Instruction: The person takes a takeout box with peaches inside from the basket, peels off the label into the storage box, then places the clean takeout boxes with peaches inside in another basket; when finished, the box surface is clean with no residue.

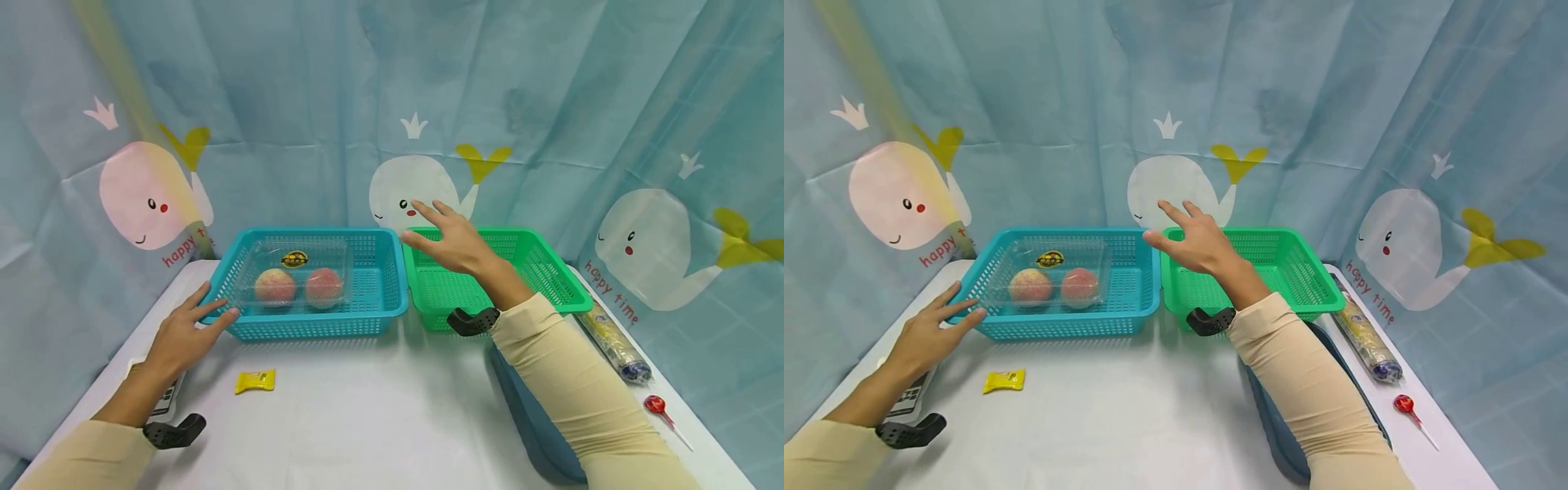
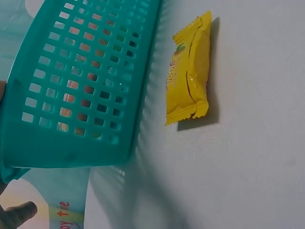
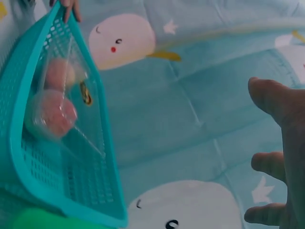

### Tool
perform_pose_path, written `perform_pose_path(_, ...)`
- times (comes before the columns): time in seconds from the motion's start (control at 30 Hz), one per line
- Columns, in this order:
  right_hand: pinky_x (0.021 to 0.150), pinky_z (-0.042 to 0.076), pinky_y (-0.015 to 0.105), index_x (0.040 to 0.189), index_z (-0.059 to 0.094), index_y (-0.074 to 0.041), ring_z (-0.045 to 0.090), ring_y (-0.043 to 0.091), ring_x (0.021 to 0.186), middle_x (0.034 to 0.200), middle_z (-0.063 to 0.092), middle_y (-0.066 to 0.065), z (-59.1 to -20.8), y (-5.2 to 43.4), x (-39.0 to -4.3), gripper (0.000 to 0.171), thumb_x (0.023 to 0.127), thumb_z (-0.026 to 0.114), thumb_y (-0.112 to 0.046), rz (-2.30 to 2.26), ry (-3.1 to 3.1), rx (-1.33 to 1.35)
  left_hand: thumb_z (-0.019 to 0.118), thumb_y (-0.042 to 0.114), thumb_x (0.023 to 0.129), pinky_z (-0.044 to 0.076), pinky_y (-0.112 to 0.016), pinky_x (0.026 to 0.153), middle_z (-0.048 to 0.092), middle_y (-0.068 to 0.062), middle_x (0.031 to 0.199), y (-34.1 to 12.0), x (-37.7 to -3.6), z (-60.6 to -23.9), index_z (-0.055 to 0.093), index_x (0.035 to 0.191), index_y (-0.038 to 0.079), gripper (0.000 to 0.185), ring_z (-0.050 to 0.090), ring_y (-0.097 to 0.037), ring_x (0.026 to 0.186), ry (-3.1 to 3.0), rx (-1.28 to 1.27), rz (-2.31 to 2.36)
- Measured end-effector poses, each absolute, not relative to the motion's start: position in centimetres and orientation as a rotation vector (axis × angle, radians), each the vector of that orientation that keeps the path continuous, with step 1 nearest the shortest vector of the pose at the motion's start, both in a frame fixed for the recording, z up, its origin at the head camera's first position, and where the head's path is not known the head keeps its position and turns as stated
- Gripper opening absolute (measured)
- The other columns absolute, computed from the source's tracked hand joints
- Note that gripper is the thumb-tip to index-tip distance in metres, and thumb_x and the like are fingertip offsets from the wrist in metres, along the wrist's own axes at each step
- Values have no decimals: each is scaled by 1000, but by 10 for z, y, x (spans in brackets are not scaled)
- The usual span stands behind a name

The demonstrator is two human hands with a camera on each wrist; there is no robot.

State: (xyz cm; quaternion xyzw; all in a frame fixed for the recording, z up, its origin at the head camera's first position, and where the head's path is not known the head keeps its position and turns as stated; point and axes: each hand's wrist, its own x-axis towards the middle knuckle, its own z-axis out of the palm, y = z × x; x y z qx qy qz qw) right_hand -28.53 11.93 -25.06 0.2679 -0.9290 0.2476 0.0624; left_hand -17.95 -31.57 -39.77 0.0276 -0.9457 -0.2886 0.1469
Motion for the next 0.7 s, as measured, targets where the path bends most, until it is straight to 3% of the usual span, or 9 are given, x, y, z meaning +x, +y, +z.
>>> perform_pose_path(0.13, 106, 27, 60, 153, 27, -33, 22, 31, 141, 157, 21, 7, -259, 106, -291, 74, 90, 49, -64, 861, -2799, 831, 51, 54, 95, 21, -78, 92, 13, -19, 158, -314, -180, -398, 47, 137, -6, 74, 15, -54, 135, -2736, 105, -805)
perform_pose_path(0.37, 93, 44, 51, 151, 33, -31, 48, 33, 122, 155, 27, 2, -276, 79, -300, 72, 89, 58, -57, 1092, -2822, 818, 51, 54, 95, 25, -77, 90, 14, -19, 157, -313, -182, -399, 42, 140, -8, 77, 15, -53, 136, -2743, 130, -804)
perform_pose_path(0.7, 92, 47, 46, 149, 38, -27, 45, 27, 127, 150, 36, 2, -301, 41, -304, 70, 89, 64, -50, 1218, -2869, 798, 51, 53, 95, 24, -75, 95, 15, -20, 156, -310, -182, -400, 41, 139, -9, 77, 16, -52, 136, -2710, 126, -818)
